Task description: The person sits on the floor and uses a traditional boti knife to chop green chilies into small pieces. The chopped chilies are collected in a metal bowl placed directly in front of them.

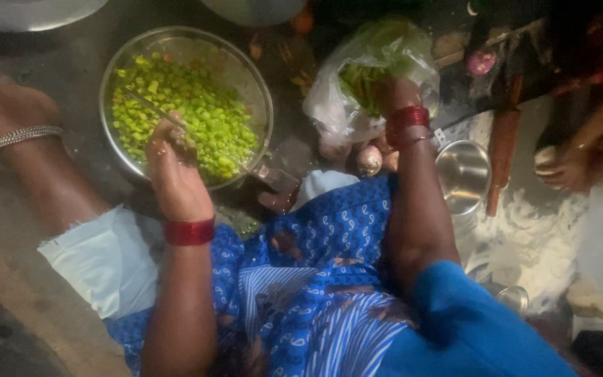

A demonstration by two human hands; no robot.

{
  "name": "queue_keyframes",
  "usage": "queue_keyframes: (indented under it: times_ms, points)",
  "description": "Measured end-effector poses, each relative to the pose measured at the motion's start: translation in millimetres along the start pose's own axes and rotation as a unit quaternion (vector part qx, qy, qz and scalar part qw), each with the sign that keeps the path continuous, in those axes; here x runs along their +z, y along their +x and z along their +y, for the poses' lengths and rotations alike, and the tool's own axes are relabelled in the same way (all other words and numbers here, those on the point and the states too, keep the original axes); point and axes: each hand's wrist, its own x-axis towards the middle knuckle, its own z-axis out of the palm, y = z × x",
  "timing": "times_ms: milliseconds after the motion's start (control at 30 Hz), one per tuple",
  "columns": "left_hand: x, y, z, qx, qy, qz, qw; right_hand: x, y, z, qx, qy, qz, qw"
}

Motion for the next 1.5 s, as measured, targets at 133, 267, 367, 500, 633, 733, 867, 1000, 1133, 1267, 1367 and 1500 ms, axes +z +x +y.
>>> queue_keyframes:
  times_ms: [133,267,367,500,633,733,867,1000,1133,1267,1367,1500]
  points:
    - [-7,2,-7,-0.018,-0.013,0.016,1.000,-10,-13,-41,-0.076,0.060,0.072,0.993]
    - [-6,1,-8,-0.029,-0.017,0.012,0.999,-8,-15,-52,-0.045,0.026,0.080,0.995]
    - [-3,2,-2,-0.026,-0.027,0.010,0.999,-20,-20,-38,-0.008,0.076,0.079,0.994]
    - [-2,-5,10,-0.069,-0.029,0.052,0.996,-72,-56,-11,0.005,0.264,0.078,0.961]
    - [-1,-11,15,-0.079,-0.006,0.059,0.995,-149,-114,-11,0.003,0.528,-0.050,0.848]
    - [1,-18,14,-0.042,0.063,0.062,0.995,-185,-134,-43,-0.055,0.747,-0.111,0.653]
    - [-2,-24,11,-0.001,0.138,0.031,0.990,-196,-147,-104,-0.161,0.824,-0.180,0.513]
    - [11,-27,20,0.012,0.117,-0.082,0.990,-201,-149,-192,-0.208,0.784,-0.248,0.529]
    - [15,-26,30,0.005,0.192,-0.090,0.977,-197,-163,-263,-0.238,0.721,-0.294,0.581]
    - [7,-19,22,0.011,0.227,-0.052,0.973,-181,-178,-289,-0.246,0.668,-0.238,0.661]
    - [6,-19,19,0.054,0.278,-0.050,0.958,-174,-183,-290,-0.244,0.663,-0.216,0.674]
    - [17,-22,26,0.097,0.336,0.002,0.937,-172,-173,-289,-0.183,0.672,-0.173,0.696]
